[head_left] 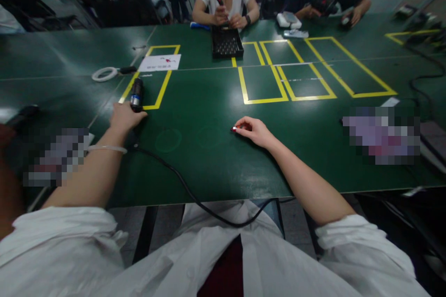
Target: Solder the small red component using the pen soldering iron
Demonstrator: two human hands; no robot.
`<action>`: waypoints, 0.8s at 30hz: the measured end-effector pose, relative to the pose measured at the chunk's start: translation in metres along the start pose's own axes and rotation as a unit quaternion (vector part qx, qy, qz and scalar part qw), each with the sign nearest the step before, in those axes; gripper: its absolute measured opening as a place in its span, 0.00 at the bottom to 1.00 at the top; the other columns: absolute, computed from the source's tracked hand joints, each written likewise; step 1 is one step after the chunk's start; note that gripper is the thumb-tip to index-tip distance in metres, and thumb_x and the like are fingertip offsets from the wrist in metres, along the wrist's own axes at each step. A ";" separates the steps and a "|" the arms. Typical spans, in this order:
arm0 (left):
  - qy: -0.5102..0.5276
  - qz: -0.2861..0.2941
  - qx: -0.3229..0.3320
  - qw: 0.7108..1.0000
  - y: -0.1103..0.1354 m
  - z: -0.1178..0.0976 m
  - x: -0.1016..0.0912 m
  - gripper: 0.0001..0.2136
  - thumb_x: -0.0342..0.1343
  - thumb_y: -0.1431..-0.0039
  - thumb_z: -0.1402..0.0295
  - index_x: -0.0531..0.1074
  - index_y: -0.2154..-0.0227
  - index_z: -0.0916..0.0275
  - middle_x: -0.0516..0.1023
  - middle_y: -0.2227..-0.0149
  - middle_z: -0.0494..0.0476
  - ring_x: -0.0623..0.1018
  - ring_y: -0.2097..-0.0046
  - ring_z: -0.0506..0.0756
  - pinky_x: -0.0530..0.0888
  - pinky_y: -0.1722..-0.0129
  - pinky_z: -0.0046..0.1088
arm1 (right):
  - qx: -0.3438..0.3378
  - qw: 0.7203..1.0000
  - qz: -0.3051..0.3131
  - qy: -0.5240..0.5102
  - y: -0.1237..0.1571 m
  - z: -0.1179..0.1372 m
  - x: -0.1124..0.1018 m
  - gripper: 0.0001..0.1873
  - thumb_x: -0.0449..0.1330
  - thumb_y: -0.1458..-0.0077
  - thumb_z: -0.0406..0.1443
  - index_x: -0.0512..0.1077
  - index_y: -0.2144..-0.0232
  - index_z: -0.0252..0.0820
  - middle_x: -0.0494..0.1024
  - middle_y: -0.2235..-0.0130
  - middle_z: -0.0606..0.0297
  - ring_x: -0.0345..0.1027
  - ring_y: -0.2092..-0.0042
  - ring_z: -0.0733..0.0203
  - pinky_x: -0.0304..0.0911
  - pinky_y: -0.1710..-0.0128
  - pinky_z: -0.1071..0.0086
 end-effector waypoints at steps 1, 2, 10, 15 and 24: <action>0.000 -0.005 -0.032 0.999 0.007 -0.005 0.000 0.35 0.57 0.42 0.46 0.65 0.44 0.74 0.65 0.48 0.67 0.69 0.55 0.59 0.69 0.55 0.37 | 0.000 1.000 0.000 0.002 0.000 -0.001 0.000 0.14 0.64 0.47 0.43 0.75 0.62 0.39 0.72 0.72 0.68 0.61 0.72 0.66 0.57 0.70 0.70; -0.001 -0.010 -0.063 0.998 0.013 -0.010 0.000 0.35 0.59 0.44 0.47 0.65 0.43 0.72 0.62 0.45 0.68 0.69 0.53 0.61 0.69 0.55 0.39 | 0.000 1.000 0.001 0.002 0.000 -0.001 0.001 0.15 0.64 0.47 0.43 0.75 0.62 0.39 0.72 0.72 0.68 0.61 0.72 0.66 0.57 0.70 0.70; 0.025 -0.023 0.062 0.998 0.071 -0.108 0.016 0.30 0.56 0.44 0.49 0.68 0.45 0.66 0.66 0.48 0.73 0.74 0.53 0.71 0.73 0.57 0.45 | 0.004 1.000 0.005 -0.016 -0.001 -0.004 0.002 0.16 0.65 0.48 0.44 0.74 0.62 0.39 0.73 0.71 0.67 0.61 0.72 0.66 0.57 0.70 0.70; 0.065 -0.011 0.166 0.984 0.116 -0.181 0.024 0.30 0.57 0.43 0.50 0.66 0.43 0.63 0.67 0.50 0.68 0.75 0.53 0.68 0.74 0.57 0.41 | 0.001 0.999 -0.002 -0.040 -0.002 -0.004 0.002 0.17 0.65 0.49 0.44 0.73 0.61 0.39 0.72 0.70 0.68 0.62 0.72 0.66 0.58 0.70 0.70; 0.167 0.040 0.290 0.941 0.164 -0.257 0.040 0.36 0.59 0.43 0.50 0.60 0.36 0.63 0.67 0.45 0.68 0.73 0.47 0.67 0.73 0.51 0.40 | -0.037 0.997 -0.038 -0.053 -0.001 0.002 -0.003 0.14 0.64 0.47 0.44 0.67 0.64 0.42 0.69 0.71 0.70 0.60 0.72 0.67 0.58 0.70 0.70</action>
Point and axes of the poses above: each hand's wrist, its own y-axis away from the middle knuckle, its own x-axis out of the palm, z = x × y, the point moved 5 cm from there along -y, towards the middle knuckle
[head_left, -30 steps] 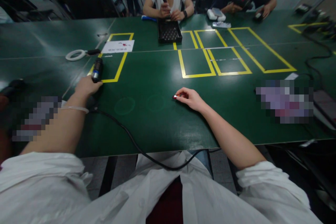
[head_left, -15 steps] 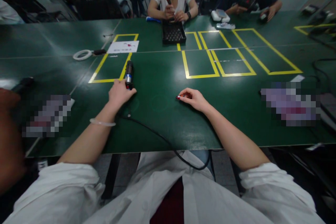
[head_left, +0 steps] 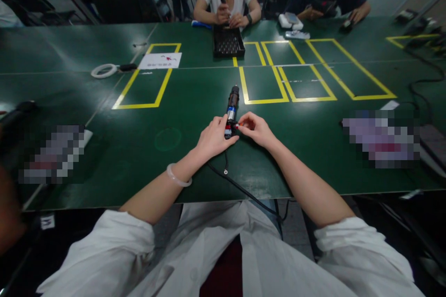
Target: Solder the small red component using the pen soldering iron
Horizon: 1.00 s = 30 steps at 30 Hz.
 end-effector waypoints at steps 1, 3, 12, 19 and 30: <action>0.002 -0.001 0.009 1.000 0.001 -0.003 0.002 0.36 0.59 0.43 0.50 0.59 0.36 0.63 0.67 0.44 0.68 0.73 0.47 0.67 0.73 0.50 0.40 | -0.005 1.000 -0.005 0.001 0.000 0.000 -0.001 0.14 0.63 0.47 0.44 0.67 0.65 0.42 0.69 0.71 0.70 0.60 0.72 0.67 0.58 0.70 0.70; -0.002 -0.006 0.017 1.000 0.003 -0.006 0.006 0.36 0.59 0.43 0.51 0.59 0.36 0.62 0.66 0.42 0.67 0.73 0.45 0.66 0.72 0.48 0.41 | -0.011 1.000 -0.012 0.006 0.000 0.000 -0.002 0.13 0.63 0.47 0.43 0.66 0.65 0.42 0.68 0.72 0.71 0.59 0.73 0.67 0.57 0.70 0.70; -0.014 -0.020 0.012 1.000 0.005 -0.001 0.010 0.36 0.58 0.42 0.51 0.58 0.35 0.62 0.64 0.40 0.67 0.71 0.42 0.65 0.72 0.44 0.42 | -0.004 0.998 0.016 0.066 0.002 -0.001 0.002 0.10 0.62 0.49 0.39 0.66 0.67 0.41 0.68 0.71 0.71 0.58 0.74 0.68 0.55 0.71 0.71; -0.022 -0.017 0.013 1.000 0.005 0.000 0.010 0.36 0.57 0.41 0.50 0.57 0.34 0.62 0.65 0.40 0.67 0.72 0.43 0.66 0.72 0.44 0.43 | -0.011 0.997 0.030 0.071 0.001 -0.002 -0.002 0.11 0.64 0.49 0.39 0.68 0.65 0.41 0.71 0.68 0.68 0.61 0.71 0.66 0.58 0.69 0.70; -0.022 -0.018 0.019 0.999 0.006 0.001 0.011 0.36 0.55 0.40 0.49 0.56 0.34 0.62 0.65 0.40 0.67 0.72 0.43 0.66 0.72 0.45 0.44 | 0.003 0.997 0.056 0.050 0.003 -0.001 0.000 0.09 0.62 0.46 0.38 0.75 0.64 0.39 0.74 0.71 0.68 0.63 0.71 0.65 0.58 0.67 0.70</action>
Point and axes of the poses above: each hand's wrist, its own y-axis away from the middle knuckle, its own x-axis out of the palm, z = x × y, the point moved 5 cm from there along -y, towards the middle knuckle
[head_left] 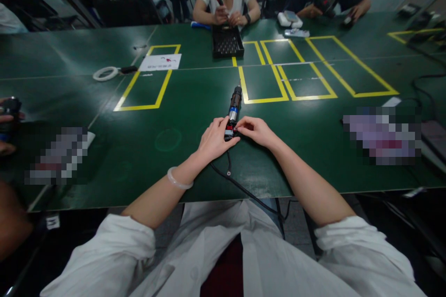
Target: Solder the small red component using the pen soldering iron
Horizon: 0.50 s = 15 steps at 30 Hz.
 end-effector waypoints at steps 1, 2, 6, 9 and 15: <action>-0.001 0.001 -0.001 1.000 0.000 0.000 0.000 0.37 0.55 0.40 0.49 0.56 0.34 0.63 0.65 0.40 0.67 0.72 0.43 0.66 0.72 0.45 0.44 | 0.001 1.000 -0.002 -0.001 0.000 0.000 0.000 0.09 0.61 0.45 0.38 0.75 0.64 0.38 0.76 0.70 0.66 0.65 0.70 0.64 0.60 0.66 0.69; -0.003 0.002 -0.002 1.000 0.001 0.000 0.001 0.37 0.55 0.40 0.49 0.56 0.34 0.63 0.65 0.40 0.67 0.71 0.43 0.66 0.71 0.44 0.44 | 0.001 1.000 -0.004 -0.002 0.000 -0.001 0.000 0.09 0.59 0.44 0.37 0.75 0.64 0.38 0.77 0.68 0.65 0.67 0.69 0.64 0.61 0.64 0.68; -0.009 0.002 0.000 1.000 0.000 0.000 0.000 0.37 0.56 0.40 0.49 0.56 0.33 0.63 0.64 0.40 0.67 0.71 0.43 0.65 0.71 0.44 0.43 | -0.004 1.000 -0.009 0.003 0.000 -0.004 -0.001 0.10 0.55 0.44 0.34 0.76 0.64 0.38 0.79 0.66 0.64 0.69 0.66 0.63 0.63 0.61 0.67; -0.018 0.010 -0.005 1.000 -0.006 -0.004 -0.003 0.37 0.54 0.40 0.47 0.56 0.33 0.61 0.65 0.42 0.66 0.72 0.45 0.65 0.72 0.47 0.42 | -0.003 1.000 -0.015 0.015 0.000 -0.004 -0.002 0.11 0.53 0.45 0.32 0.76 0.64 0.38 0.78 0.67 0.64 0.68 0.66 0.63 0.62 0.61 0.68; -0.051 0.011 -0.053 0.997 -0.021 -0.015 -0.011 0.32 0.53 0.39 0.47 0.61 0.37 0.58 0.68 0.49 0.64 0.73 0.48 0.64 0.74 0.53 0.40 | -0.018 1.000 -0.012 0.013 0.000 -0.001 -0.003 0.12 0.52 0.47 0.31 0.74 0.64 0.38 0.78 0.65 0.63 0.68 0.64 0.62 0.62 0.59 0.67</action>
Point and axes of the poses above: each hand's wrist, its own y-axis away from the middle knuckle, its own x-axis out of the palm, z = x × y, the point moved 5 cm from there along -y, towards the middle knuckle
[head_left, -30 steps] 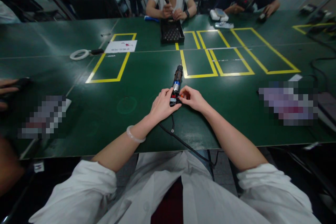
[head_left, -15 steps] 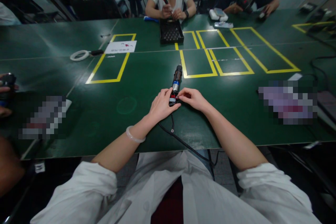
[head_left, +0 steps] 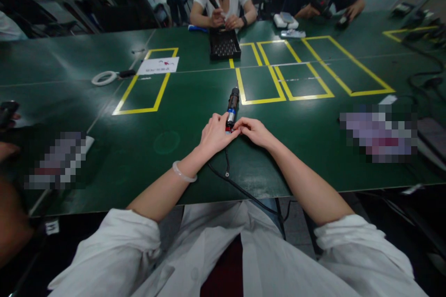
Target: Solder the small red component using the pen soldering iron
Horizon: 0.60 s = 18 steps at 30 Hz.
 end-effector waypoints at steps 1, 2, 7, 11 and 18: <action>-0.007 -0.001 -0.005 1.000 -0.001 -0.001 -0.001 0.31 0.53 0.39 0.48 0.62 0.37 0.57 0.68 0.50 0.64 0.73 0.49 0.64 0.74 0.54 0.40 | 0.002 1.000 0.001 -0.002 0.000 0.000 0.000 0.12 0.52 0.47 0.31 0.74 0.64 0.38 0.78 0.65 0.63 0.68 0.64 0.62 0.62 0.59 0.67; -0.014 -0.001 -0.008 1.000 -0.002 -0.002 -0.003 0.31 0.54 0.39 0.48 0.62 0.37 0.57 0.68 0.50 0.64 0.73 0.49 0.64 0.74 0.54 0.39 | 0.004 1.000 0.001 -0.004 0.000 -0.001 0.000 0.12 0.52 0.48 0.31 0.74 0.63 0.38 0.77 0.66 0.64 0.67 0.65 0.62 0.62 0.60 0.67; -0.029 0.003 0.009 1.000 -0.001 0.002 -0.009 0.31 0.54 0.40 0.49 0.63 0.37 0.56 0.68 0.51 0.64 0.74 0.50 0.65 0.75 0.57 0.40 | 0.012 1.000 -0.004 -0.027 0.000 -0.004 0.000 0.14 0.54 0.50 0.31 0.71 0.59 0.39 0.74 0.68 0.67 0.66 0.68 0.64 0.62 0.63 0.69; -0.052 0.003 0.011 0.999 0.002 0.021 -0.016 0.32 0.56 0.42 0.49 0.63 0.37 0.55 0.68 0.49 0.65 0.74 0.49 0.66 0.76 0.57 0.40 | 0.028 0.998 -0.001 -0.048 0.000 -0.005 0.000 0.13 0.55 0.48 0.31 0.70 0.59 0.40 0.75 0.68 0.67 0.68 0.68 0.64 0.63 0.63 0.69; -0.105 0.006 -0.059 0.993 0.012 0.097 -0.042 0.36 0.55 0.44 0.45 0.62 0.35 0.56 0.67 0.47 0.67 0.73 0.47 0.67 0.74 0.52 0.43 | 0.036 0.999 0.009 -0.033 0.001 -0.004 0.002 0.11 0.56 0.46 0.34 0.71 0.59 0.39 0.76 0.68 0.66 0.68 0.69 0.64 0.63 0.64 0.69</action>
Point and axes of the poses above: each hand's wrist, its own y-axis away from the middle knuckle, its own x-axis out of the palm, z = x × y, the point moved 5 cm from there along -y, towards the middle knuckle
